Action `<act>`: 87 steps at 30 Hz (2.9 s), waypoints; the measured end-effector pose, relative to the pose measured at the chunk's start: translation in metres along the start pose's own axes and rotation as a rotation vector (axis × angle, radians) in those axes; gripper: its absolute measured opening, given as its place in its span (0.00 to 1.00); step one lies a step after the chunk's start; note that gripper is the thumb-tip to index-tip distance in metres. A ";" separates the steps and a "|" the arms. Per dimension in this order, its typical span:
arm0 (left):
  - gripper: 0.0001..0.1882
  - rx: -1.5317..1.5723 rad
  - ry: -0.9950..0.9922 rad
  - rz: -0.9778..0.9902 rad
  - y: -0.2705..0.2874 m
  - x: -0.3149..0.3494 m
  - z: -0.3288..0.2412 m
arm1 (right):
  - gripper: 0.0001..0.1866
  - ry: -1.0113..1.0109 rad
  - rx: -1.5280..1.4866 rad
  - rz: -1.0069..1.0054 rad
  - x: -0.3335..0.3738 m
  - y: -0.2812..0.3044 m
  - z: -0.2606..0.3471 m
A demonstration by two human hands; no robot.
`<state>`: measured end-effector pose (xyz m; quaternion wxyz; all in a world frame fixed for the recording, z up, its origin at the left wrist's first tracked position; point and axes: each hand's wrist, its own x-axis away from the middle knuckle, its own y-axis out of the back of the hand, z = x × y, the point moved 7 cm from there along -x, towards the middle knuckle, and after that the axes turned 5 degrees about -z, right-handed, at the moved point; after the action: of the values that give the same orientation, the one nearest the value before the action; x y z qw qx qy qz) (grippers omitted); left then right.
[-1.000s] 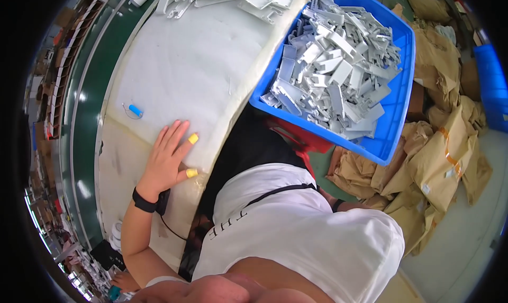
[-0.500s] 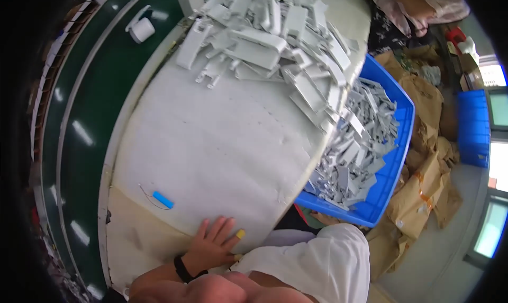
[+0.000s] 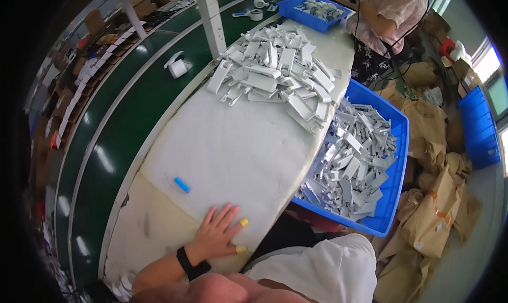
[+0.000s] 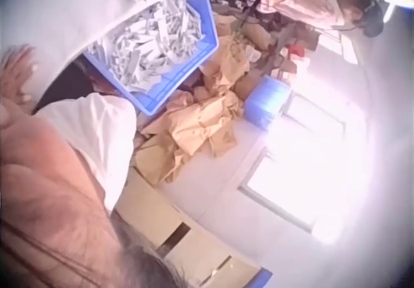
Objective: The person assembles handheld fans by joining a fan head to a handle, inserting a battery, and snapping a cover onto the handle before placing the finished product on the table.
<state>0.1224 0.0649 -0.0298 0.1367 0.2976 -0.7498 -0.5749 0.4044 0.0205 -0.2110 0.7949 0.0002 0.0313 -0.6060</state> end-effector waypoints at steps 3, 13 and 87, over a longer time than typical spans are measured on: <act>0.36 -0.061 -0.012 -0.091 0.002 0.002 -0.004 | 0.15 0.130 -0.013 0.082 0.019 -0.013 0.006; 0.34 -0.303 0.243 -0.071 -0.010 0.020 -0.012 | 0.15 0.538 -0.033 0.239 0.080 -0.011 0.020; 0.16 1.607 0.442 -1.153 0.086 0.053 0.110 | 0.31 -0.290 -0.355 0.568 -0.263 -0.207 0.214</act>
<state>-0.0046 0.1327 0.0106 -0.2669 0.7178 -0.6146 0.1892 0.1459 0.2102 0.0239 0.9153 -0.2150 0.0216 -0.3399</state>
